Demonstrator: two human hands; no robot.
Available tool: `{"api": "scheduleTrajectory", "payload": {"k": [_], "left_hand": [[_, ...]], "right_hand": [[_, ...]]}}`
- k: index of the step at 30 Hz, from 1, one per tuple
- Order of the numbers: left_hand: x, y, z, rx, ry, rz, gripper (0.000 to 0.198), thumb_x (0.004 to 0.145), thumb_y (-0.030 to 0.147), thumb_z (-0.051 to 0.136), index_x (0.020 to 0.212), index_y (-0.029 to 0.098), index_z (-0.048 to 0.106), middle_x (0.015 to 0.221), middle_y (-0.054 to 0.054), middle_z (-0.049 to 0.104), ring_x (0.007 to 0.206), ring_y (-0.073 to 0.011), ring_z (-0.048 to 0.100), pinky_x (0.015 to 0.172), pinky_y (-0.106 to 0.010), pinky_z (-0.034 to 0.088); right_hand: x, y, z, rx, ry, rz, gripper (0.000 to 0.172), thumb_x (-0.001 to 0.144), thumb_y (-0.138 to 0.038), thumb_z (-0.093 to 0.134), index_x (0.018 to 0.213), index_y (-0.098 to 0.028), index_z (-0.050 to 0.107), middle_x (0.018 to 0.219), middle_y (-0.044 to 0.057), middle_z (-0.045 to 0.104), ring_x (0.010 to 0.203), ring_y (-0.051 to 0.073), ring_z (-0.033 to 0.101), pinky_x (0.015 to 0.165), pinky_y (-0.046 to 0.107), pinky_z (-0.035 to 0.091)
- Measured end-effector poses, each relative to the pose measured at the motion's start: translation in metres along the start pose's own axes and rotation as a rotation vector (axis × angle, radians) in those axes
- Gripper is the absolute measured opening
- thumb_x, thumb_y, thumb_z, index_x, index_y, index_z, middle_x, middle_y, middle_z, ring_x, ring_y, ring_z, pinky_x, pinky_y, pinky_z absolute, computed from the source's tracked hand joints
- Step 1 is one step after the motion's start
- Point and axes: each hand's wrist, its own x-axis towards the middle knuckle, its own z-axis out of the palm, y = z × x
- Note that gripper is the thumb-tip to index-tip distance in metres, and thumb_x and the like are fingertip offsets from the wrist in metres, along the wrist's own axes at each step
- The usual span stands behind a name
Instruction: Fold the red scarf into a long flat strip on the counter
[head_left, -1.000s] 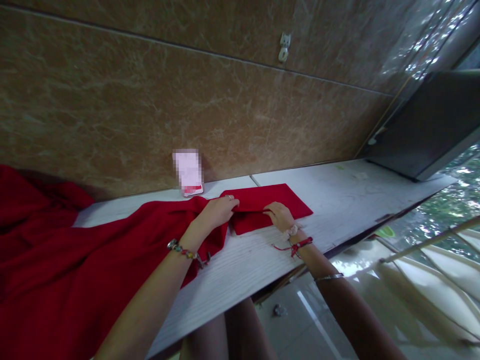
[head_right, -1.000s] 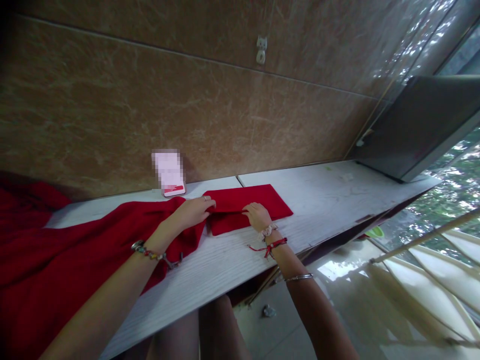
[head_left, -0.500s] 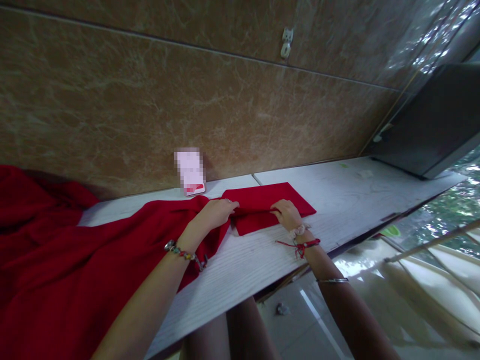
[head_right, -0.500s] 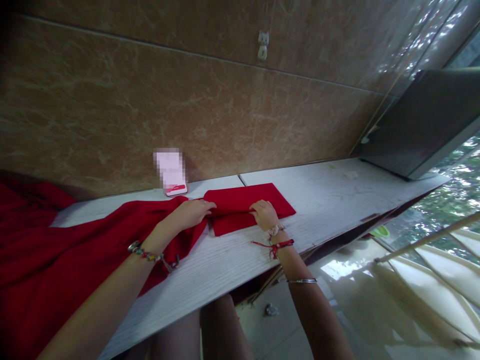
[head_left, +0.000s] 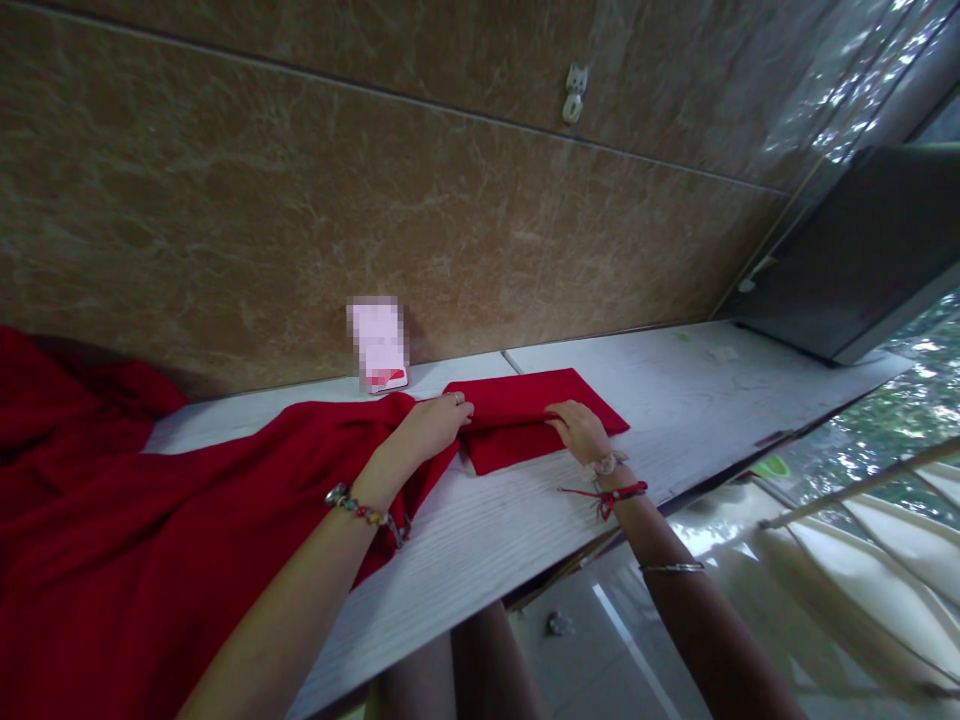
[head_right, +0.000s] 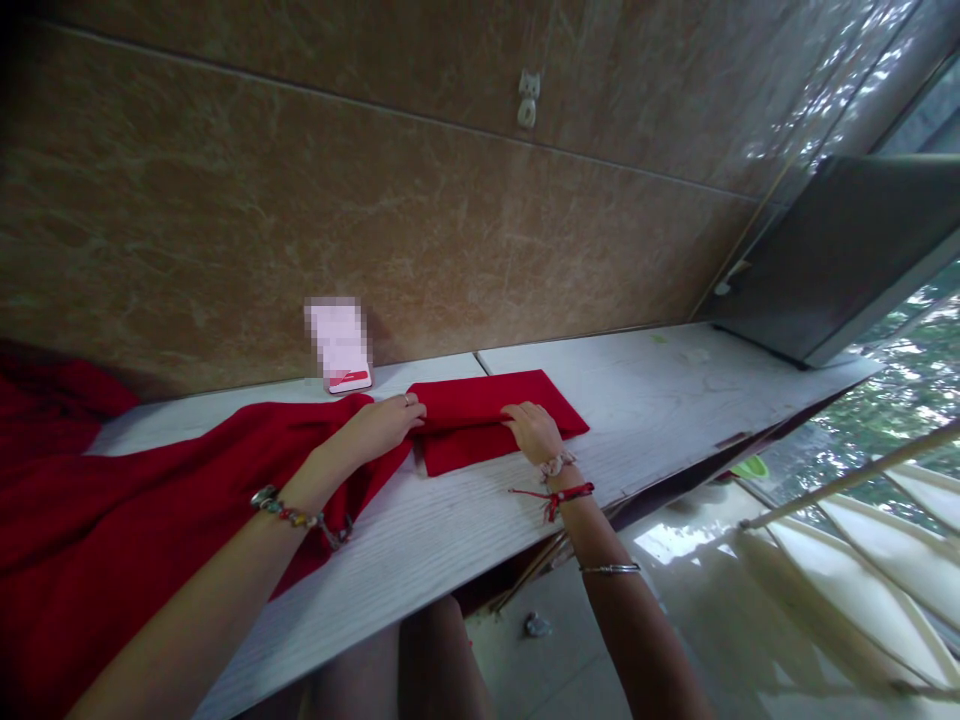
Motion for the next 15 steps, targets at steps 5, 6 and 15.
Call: {"api": "scheduleTrajectory", "payload": {"k": [5,6,15], "left_hand": [[0.001,-0.003,0.000,0.024,0.012,0.016,0.024,0.087,0.017,0.034,0.091,0.016,0.058,0.093,-0.010,0.062,0.085,-0.0201,0.059,0.068,-0.029,0.044],[0.001,-0.004,0.000,0.022,0.010,0.014,0.025,0.086,0.016,0.034,0.092,0.016,0.058,0.094,-0.010,0.062,0.085,-0.0200,0.059,0.069,-0.030,0.044],[-0.006,-0.007,-0.001,-0.099,-0.106,0.082,0.018,0.078,0.013,0.046,0.093,0.019,0.054,0.098,-0.006,0.060,0.088,-0.0174,0.057,0.071,-0.025,0.044]], "right_hand": [[0.000,0.003,0.001,-0.003,0.006,0.015,0.028,0.085,-0.031,0.047,0.109,-0.018,0.052,0.112,0.008,0.052,0.093,0.017,0.054,0.078,0.037,0.046],[0.000,0.003,0.001,-0.002,0.004,0.016,0.028,0.085,-0.031,0.047,0.109,-0.018,0.051,0.112,0.008,0.052,0.093,0.017,0.054,0.078,0.037,0.047],[-0.016,0.008,-0.012,0.017,-0.033,-0.019,0.021,0.085,-0.028,0.046,0.101,-0.020,0.058,0.103,0.007,0.059,0.089,0.017,0.056,0.079,0.036,0.046]]}}
